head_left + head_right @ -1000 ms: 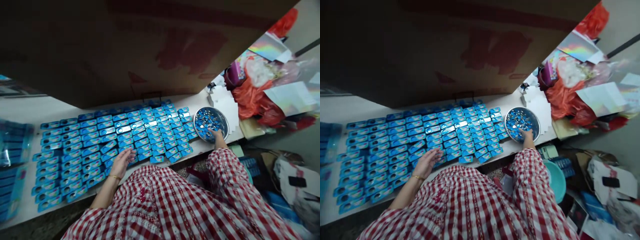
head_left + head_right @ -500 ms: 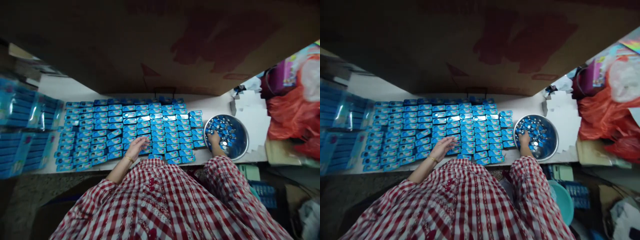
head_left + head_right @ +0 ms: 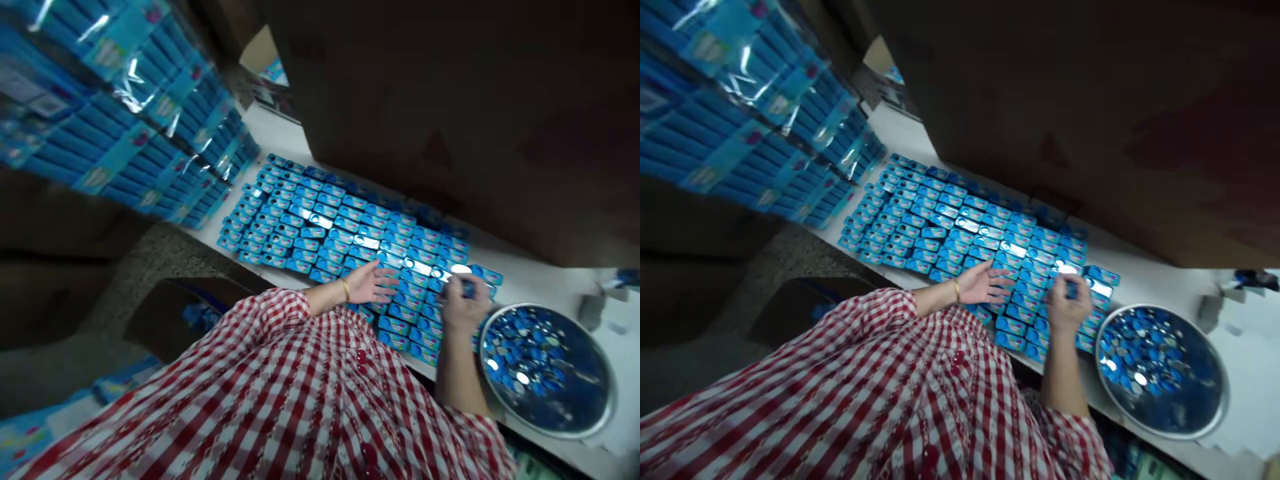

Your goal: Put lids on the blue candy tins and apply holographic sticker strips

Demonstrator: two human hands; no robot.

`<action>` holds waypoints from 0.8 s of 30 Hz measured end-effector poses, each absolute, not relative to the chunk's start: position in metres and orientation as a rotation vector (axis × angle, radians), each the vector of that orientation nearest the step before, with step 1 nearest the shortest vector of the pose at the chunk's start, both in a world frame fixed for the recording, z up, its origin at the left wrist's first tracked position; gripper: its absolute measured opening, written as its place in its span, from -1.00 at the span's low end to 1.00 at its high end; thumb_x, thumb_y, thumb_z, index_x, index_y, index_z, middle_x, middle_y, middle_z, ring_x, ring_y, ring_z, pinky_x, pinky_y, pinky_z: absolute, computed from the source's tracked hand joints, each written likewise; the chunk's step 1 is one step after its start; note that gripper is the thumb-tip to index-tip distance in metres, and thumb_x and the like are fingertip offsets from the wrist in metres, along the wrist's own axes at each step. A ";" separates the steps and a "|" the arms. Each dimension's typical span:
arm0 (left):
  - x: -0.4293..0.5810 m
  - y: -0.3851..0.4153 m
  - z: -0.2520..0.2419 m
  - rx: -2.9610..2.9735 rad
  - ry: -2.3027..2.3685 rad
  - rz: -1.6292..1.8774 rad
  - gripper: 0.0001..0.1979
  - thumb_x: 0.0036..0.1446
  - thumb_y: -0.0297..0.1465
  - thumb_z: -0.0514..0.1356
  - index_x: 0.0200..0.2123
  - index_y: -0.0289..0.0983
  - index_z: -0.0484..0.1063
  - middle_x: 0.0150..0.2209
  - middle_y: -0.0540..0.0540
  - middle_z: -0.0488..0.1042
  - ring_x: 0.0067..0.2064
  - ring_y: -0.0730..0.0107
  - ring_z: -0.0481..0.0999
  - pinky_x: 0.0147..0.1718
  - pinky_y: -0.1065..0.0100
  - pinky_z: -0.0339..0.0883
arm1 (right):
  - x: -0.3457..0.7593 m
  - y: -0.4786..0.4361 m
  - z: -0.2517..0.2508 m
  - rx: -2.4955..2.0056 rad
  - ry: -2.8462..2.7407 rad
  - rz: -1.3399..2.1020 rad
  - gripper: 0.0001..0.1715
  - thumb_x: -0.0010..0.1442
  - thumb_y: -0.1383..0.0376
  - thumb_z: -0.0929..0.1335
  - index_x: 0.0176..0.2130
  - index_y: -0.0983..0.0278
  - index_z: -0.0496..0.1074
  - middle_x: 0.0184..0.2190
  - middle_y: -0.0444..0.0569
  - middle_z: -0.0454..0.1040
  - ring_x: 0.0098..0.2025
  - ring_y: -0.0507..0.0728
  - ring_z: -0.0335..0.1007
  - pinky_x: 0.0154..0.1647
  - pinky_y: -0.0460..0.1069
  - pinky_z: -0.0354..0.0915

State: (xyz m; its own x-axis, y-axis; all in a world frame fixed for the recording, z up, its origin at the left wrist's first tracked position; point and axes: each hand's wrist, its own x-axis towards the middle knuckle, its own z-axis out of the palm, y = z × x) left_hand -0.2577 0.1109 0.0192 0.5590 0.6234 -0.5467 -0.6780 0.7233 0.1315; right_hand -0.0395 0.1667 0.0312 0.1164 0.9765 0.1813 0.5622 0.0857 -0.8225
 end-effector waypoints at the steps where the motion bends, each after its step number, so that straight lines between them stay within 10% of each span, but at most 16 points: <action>1: -0.264 0.111 0.017 -0.112 0.558 0.786 -0.51 0.12 -0.02 0.04 -0.13 -0.30 0.43 -0.25 -0.20 0.55 -0.24 0.20 0.53 -0.17 0.13 0.32 | -0.081 0.157 0.033 -1.444 -1.723 0.596 -0.80 0.11 0.15 0.26 -0.35 0.22 0.36 -0.47 -0.10 0.37 -0.47 0.07 0.33 -0.41 -0.01 0.30; 12: -0.440 0.056 0.004 -0.456 0.730 1.230 -0.74 0.21 -0.39 -0.02 -0.42 -0.32 0.41 -0.57 -0.01 0.39 -0.54 0.53 0.37 -0.47 0.47 0.27 | -0.321 0.086 0.018 -0.703 -2.627 0.661 -0.74 0.20 0.13 0.28 -0.16 0.13 0.47 -0.13 0.00 0.47 0.00 0.22 0.26 0.10 0.17 0.09; 24: -0.565 -0.001 0.003 -0.501 0.787 1.235 -0.78 0.18 -0.32 0.03 -0.30 -0.32 0.41 -0.36 -0.15 0.49 -0.39 0.39 0.47 -0.57 0.49 0.23 | -0.355 0.087 -0.011 -1.588 -2.122 1.143 -0.72 0.06 0.24 0.28 -0.21 0.29 0.43 -0.47 -0.10 0.43 -0.43 0.06 0.31 -0.32 -0.05 0.23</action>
State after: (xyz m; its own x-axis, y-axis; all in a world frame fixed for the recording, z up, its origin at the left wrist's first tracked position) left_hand -0.5648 -0.0010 0.0033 0.1252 0.6372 -0.7605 -0.9585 0.2756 0.0731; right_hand -0.3548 0.0868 -0.0114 -0.3722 0.8958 -0.2430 0.6959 0.0961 -0.7117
